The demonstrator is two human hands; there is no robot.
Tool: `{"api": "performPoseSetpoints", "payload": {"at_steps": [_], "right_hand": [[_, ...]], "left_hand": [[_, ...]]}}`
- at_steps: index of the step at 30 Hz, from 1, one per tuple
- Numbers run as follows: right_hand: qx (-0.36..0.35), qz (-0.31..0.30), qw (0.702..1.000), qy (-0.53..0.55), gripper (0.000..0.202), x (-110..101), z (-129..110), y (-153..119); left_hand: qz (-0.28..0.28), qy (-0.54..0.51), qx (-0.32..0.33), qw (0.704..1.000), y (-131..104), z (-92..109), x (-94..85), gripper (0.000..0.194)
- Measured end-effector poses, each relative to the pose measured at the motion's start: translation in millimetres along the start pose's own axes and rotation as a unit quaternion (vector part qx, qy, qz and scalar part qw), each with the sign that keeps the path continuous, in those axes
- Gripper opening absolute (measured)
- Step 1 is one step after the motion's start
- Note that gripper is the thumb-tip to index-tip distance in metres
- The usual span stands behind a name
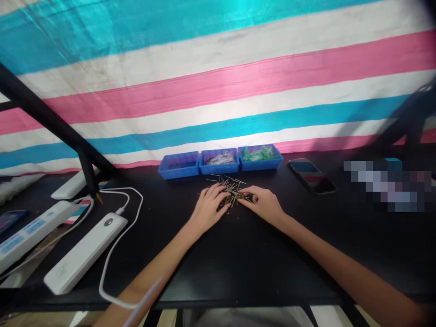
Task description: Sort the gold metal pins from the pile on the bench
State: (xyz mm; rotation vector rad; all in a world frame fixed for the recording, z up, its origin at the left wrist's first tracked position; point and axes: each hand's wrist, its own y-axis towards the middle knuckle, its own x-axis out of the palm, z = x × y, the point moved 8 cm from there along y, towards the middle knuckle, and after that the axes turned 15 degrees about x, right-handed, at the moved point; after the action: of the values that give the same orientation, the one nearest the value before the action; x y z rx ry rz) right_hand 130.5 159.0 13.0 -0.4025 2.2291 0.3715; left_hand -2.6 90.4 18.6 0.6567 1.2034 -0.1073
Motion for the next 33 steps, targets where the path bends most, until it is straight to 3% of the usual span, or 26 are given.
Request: {"api": "performPoseSetpoints", "payload": {"at_steps": [4,8,13,17,22,28,31,33], "right_hand": [[0.013,0.024,0.999,0.032,0.021,-4,4,1],[-0.005,0.045,0.998,0.040,0.021,-6,1,0],[0.003,0.077,0.996,0.046,0.019,-14,-2,-2],[0.002,0.032,0.987,0.159,0.023,-13,-6,-3],[0.026,-0.035,0.951,0.306,0.025,-7,-12,-8],[0.097,-0.141,0.918,0.358,0.036,3,-14,-12],[0.108,-0.158,0.901,0.391,0.037,4,-14,-11],[0.101,-0.149,0.905,0.384,0.032,3,-14,-10]], "left_hand": [[-0.020,-0.022,-0.037,0.999,-4,-10,1.8,0.036],[-0.038,-0.048,-0.031,0.998,-4,0,8.5,0.045],[0.019,-0.040,-0.032,0.999,-1,-1,1.4,0.040],[0.092,-0.073,-0.037,0.992,1,0,-9.5,0.029],[0.162,-0.195,-0.072,0.965,2,14,-10.9,0.014],[0.209,-0.249,-0.066,0.943,0,21,-13.7,0.010],[0.229,-0.250,-0.068,0.938,-2,18,-19.5,0.010],[0.246,-0.245,-0.073,0.935,-3,15,-25.1,0.009]]}}
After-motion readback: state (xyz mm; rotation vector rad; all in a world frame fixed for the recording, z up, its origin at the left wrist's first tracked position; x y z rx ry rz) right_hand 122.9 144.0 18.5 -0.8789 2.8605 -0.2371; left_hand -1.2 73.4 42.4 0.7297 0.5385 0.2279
